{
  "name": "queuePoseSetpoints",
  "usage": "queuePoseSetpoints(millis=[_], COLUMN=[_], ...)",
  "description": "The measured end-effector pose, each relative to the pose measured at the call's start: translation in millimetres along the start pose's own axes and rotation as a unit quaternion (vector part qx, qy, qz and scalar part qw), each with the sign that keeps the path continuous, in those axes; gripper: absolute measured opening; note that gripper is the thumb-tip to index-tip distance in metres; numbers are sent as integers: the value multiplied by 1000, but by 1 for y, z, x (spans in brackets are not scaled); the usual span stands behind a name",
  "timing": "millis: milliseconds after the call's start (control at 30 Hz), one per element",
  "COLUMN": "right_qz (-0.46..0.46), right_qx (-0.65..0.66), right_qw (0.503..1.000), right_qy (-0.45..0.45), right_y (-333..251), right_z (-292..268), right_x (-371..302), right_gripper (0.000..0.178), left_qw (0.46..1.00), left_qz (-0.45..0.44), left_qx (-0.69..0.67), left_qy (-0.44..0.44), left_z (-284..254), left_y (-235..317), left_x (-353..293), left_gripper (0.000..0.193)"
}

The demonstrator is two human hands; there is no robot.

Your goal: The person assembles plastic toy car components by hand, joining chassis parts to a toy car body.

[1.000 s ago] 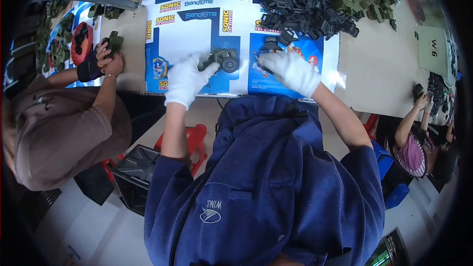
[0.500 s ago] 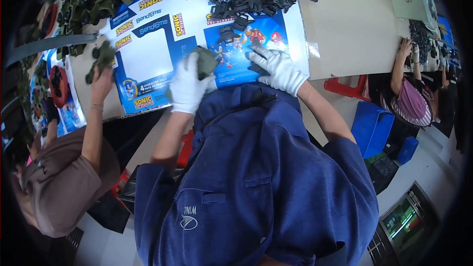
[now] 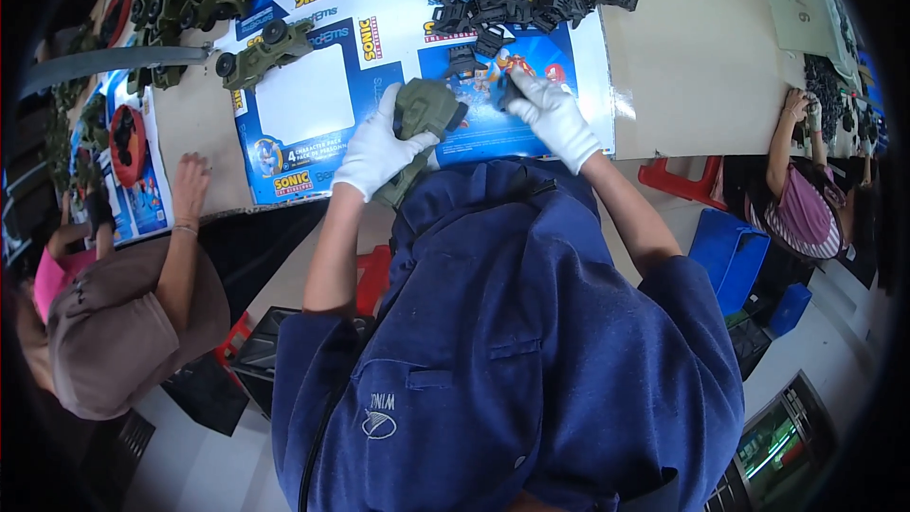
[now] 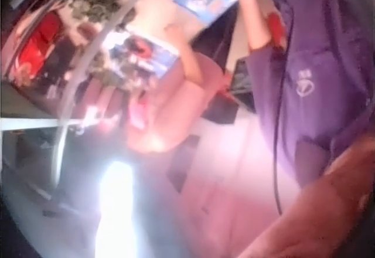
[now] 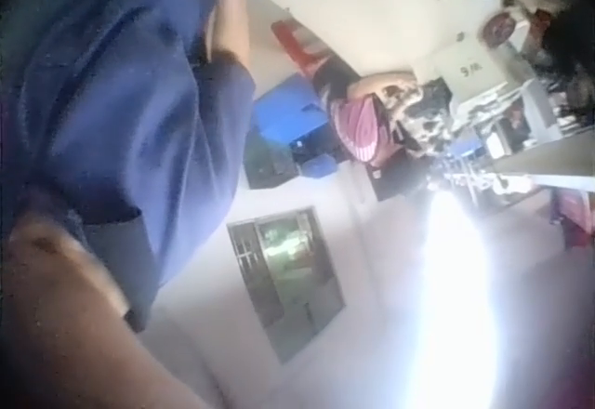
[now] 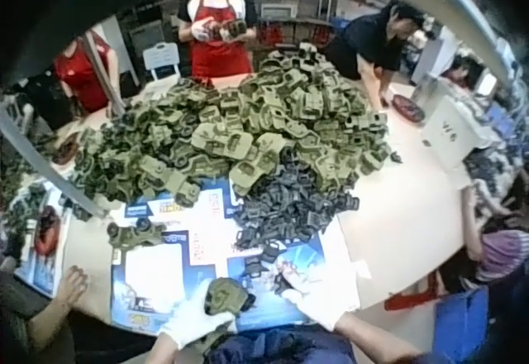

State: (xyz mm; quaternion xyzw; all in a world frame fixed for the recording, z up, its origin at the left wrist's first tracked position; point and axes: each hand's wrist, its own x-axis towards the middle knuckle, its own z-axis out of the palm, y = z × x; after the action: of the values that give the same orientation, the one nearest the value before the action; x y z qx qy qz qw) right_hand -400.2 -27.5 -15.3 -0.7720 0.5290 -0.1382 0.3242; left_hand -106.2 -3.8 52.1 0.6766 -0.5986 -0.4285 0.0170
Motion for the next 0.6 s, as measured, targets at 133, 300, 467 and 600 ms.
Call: queuePoseSetpoints(millis=[133,300,467,600], right_qz=[68,6,23,6], right_qx=[598,660,666,639], right_qw=[796,750,744,766], right_qy=[-66,-49,-48,-68], right_y=[-38,-45,-62,-40], right_z=[-21,-21,-34,-27], right_x=[13,11,8,9], right_gripper=[54,63,64,68], left_qw=[979,970,972,975], left_qz=[142,145,106,97], left_qx=[-144,-181,-197,-188], left_qy=[-20,-70,-71,-66], left_z=[-14,-18,-20,-24], left_y=[13,46,53,58], left_x=[-10,-20,-27,-29], left_gripper=[90,87,80,80])
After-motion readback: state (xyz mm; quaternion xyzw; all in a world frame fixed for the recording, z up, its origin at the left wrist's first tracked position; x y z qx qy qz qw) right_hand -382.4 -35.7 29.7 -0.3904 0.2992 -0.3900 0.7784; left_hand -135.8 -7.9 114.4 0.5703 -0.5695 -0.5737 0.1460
